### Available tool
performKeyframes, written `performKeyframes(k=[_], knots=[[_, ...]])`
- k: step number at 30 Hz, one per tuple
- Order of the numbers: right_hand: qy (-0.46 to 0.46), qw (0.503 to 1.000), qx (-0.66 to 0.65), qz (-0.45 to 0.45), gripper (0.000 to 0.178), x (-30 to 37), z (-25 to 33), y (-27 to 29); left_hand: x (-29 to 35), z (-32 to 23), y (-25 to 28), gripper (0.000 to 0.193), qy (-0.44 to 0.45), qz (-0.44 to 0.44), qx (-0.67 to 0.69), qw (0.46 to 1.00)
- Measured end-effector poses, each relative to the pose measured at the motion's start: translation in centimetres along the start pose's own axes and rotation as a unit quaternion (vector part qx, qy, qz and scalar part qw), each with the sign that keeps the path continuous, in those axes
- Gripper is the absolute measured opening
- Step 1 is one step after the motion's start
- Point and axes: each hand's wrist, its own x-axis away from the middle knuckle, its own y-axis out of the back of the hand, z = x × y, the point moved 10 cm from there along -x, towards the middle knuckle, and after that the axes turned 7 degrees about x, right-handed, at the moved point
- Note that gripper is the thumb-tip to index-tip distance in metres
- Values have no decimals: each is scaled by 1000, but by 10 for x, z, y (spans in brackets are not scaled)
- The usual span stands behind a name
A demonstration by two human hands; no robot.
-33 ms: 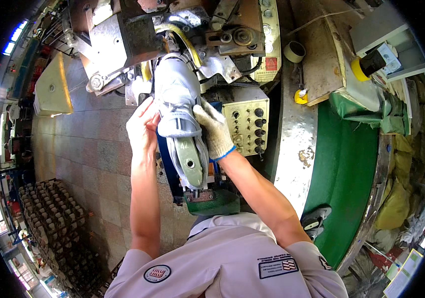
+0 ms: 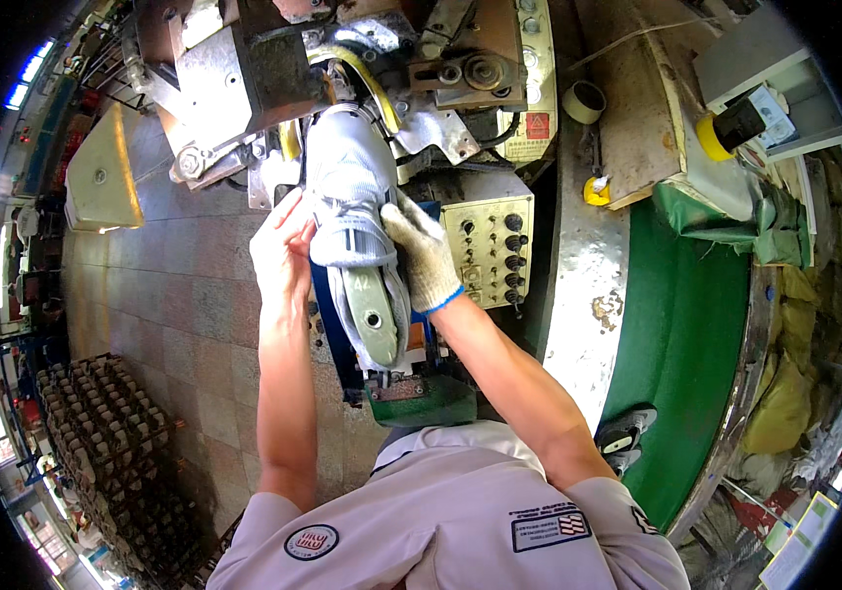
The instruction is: The person positions a shoe upper onto an industrial lasting machine, activates the machine to stretch and shape the shoe onto a last, and then places the shaped shoe onto a moving conveyor belt.
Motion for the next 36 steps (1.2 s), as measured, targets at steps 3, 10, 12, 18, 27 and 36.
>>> performKeyframes(k=[3, 10, 12, 18, 27, 36], knots=[[16, 999, -46, 4, 47, -16, -8, -2, -6, 7, -5, 44, 4, 4, -19, 1000], [29, 998, 30, -38, 33, -24, -16, 14, 52, 76, 3, 49, 182, -48, -12, 982], [48, 995, 61, -56, 30, -26, -11, 22, 54, 81, -4, 48, 191, -13, 2, 982], [108, 977, 160, -88, 34, -27, -1, 23, 45, 80, -4, 52, 177, 14, -5, 984], [99, 977, 151, -111, 38, -23, -4, 26, 40, 87, -7, 59, 163, 52, 15, 985], [133, 959, 204, -142, 35, -31, -17, 42, 26, 106, 15, 57, 117, 103, 1, 988]])
